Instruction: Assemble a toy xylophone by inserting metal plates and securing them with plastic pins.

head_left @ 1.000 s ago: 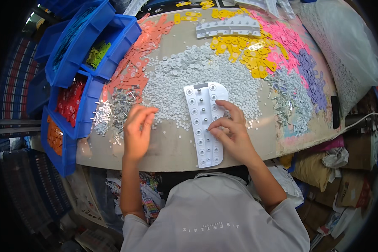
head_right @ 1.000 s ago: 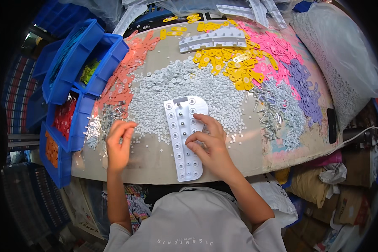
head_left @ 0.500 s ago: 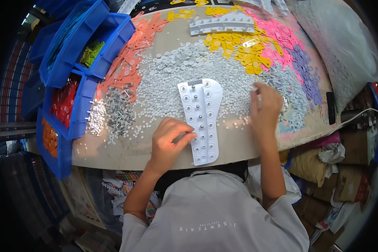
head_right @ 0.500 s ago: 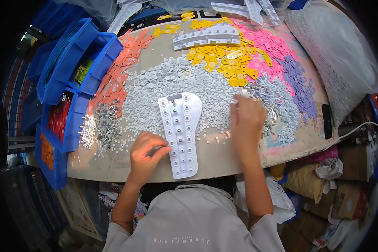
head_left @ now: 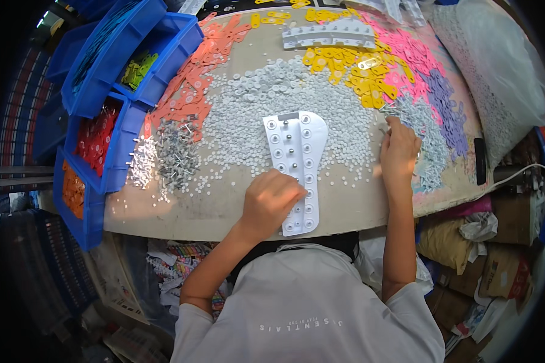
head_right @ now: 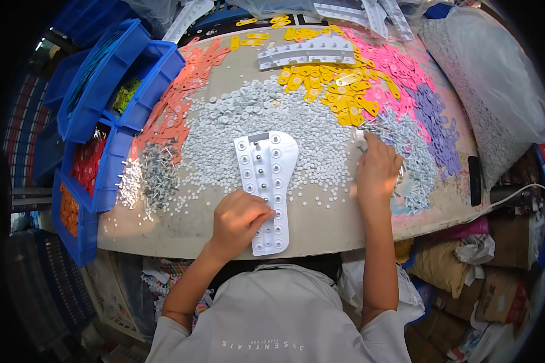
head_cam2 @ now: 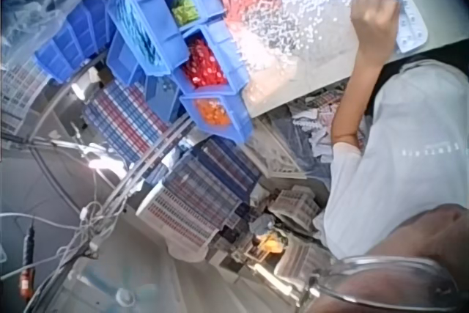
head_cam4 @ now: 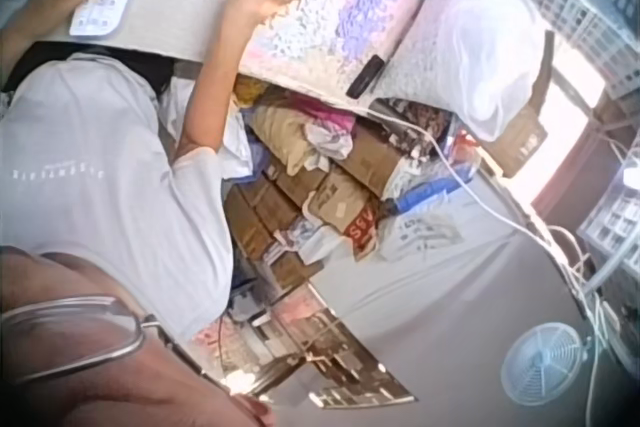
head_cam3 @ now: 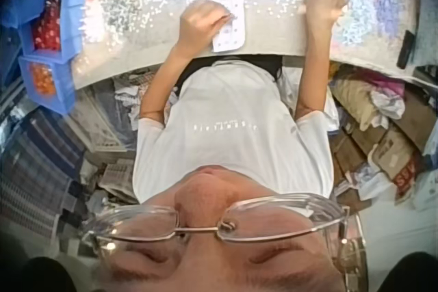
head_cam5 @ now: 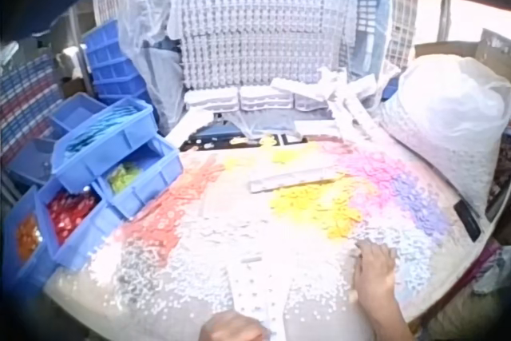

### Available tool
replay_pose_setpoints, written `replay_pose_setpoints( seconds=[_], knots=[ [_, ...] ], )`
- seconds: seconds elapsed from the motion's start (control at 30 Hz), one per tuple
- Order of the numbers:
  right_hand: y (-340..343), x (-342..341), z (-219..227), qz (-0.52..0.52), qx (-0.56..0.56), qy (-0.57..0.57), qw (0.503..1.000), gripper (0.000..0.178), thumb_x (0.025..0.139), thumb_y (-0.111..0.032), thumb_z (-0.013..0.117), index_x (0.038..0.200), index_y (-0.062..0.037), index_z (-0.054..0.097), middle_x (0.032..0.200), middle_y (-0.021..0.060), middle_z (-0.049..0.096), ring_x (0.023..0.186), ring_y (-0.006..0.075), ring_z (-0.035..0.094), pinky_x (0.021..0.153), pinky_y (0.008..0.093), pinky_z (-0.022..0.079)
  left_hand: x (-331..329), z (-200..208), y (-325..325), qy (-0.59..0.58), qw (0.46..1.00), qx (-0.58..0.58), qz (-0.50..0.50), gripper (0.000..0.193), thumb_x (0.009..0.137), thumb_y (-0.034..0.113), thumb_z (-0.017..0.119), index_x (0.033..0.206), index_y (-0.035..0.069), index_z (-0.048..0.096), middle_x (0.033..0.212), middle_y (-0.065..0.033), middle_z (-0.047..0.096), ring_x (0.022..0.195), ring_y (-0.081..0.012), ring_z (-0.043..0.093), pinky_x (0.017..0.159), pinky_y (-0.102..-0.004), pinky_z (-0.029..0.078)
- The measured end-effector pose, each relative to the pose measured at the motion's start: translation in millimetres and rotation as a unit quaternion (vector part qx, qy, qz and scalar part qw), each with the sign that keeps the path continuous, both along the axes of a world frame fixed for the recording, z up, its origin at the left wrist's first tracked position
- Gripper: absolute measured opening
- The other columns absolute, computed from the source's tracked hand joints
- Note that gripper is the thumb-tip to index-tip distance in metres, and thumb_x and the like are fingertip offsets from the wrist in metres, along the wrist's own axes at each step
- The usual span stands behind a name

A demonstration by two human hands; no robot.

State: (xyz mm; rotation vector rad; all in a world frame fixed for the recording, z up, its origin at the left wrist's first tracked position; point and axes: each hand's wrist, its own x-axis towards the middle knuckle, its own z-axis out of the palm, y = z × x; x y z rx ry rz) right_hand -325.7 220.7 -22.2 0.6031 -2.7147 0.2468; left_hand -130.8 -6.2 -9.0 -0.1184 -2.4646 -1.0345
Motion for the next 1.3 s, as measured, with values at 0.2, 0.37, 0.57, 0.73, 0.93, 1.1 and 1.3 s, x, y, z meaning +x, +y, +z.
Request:
replay_pose_setpoints(
  seconds=[0.2,0.37,0.57,0.73,0.93,1.1,1.3],
  knots=[
    [3.9,7.5,1.6,0.030,-0.027,-0.001,0.999,0.037,0.085,-0.001,0.061,0.121,-0.0104,0.064,0.096,0.0105,0.062,0.095,0.0304,0.058,0.089,0.0442,0.040,14.0,5.7,-3.9,0.004,0.995,-0.090,-0.041,0.017,0.079,0.021,0.080,0.087,0.010,0.070,0.103,-0.0051,0.069,0.095,-0.0251,0.064,0.082,-0.0391,0.046],
    [-5.0,34.6,24.1,0.053,-0.176,-0.094,0.978,0.031,0.086,0.001,0.057,0.115,-0.0044,0.064,0.093,0.0114,0.060,0.089,0.0279,0.058,0.085,0.0389,0.044,36.3,-1.1,-53.2,0.013,0.977,-0.139,0.162,0.016,0.083,0.014,0.076,0.098,0.010,0.070,0.103,-0.0072,0.066,0.102,-0.0268,0.061,0.089,-0.0417,0.041],
    [-26.3,84.3,39.1,0.088,-0.356,-0.261,0.893,0.020,0.083,-0.001,0.062,0.104,0.0006,0.061,0.088,0.0105,0.062,0.084,0.0191,0.062,0.078,0.0319,0.049,50.6,1.8,-129.8,-0.104,0.931,-0.204,0.283,0.018,0.083,0.007,0.074,0.100,0.009,0.072,0.099,-0.0057,0.062,0.095,-0.0268,0.057,0.089,-0.0412,0.040],
    [-45.6,116.6,49.4,0.238,-0.331,-0.362,0.838,0.020,0.081,-0.001,0.069,0.101,-0.0024,0.062,0.088,0.0091,0.063,0.088,0.0235,0.060,0.080,0.0353,0.049,54.6,-3.4,-137.1,-0.123,0.928,-0.214,0.278,0.022,0.080,0.011,0.078,0.101,0.011,0.073,0.100,-0.0040,0.060,0.098,-0.0261,0.056,0.089,-0.0397,0.039],
    [-55.8,127.7,44.9,0.342,-0.234,-0.294,0.862,0.024,0.078,0.000,0.072,0.099,-0.0077,0.063,0.086,0.0042,0.059,0.088,0.0261,0.054,0.080,0.0390,0.042,51.6,6.4,-125.4,-0.061,0.937,-0.189,0.288,0.015,0.084,0.008,0.076,0.096,0.005,0.068,0.098,-0.0054,0.064,0.095,-0.0248,0.059,0.089,-0.0390,0.043],
    [-58.2,130.3,47.6,0.382,-0.161,-0.248,0.876,0.023,0.076,0.000,0.073,0.094,-0.0078,0.062,0.088,0.0046,0.060,0.087,0.0257,0.054,0.080,0.0377,0.043,48.3,24.9,-76.6,-0.027,0.973,0.077,0.215,0.016,0.082,0.001,0.076,0.097,0.003,0.069,0.086,-0.0071,0.066,0.077,-0.0218,0.060,0.075,-0.0340,0.048],
    [-56.8,129.4,54.1,0.394,-0.141,-0.248,0.874,0.026,0.072,0.000,0.074,0.094,-0.0068,0.062,0.089,0.0048,0.061,0.089,0.0260,0.055,0.082,0.0387,0.045,42.9,33.6,-29.6,-0.038,0.993,0.081,0.073,0.018,0.078,0.005,0.080,0.091,0.006,0.069,0.085,-0.0044,0.069,0.079,-0.0236,0.060,0.075,-0.0355,0.045]
  ],
)
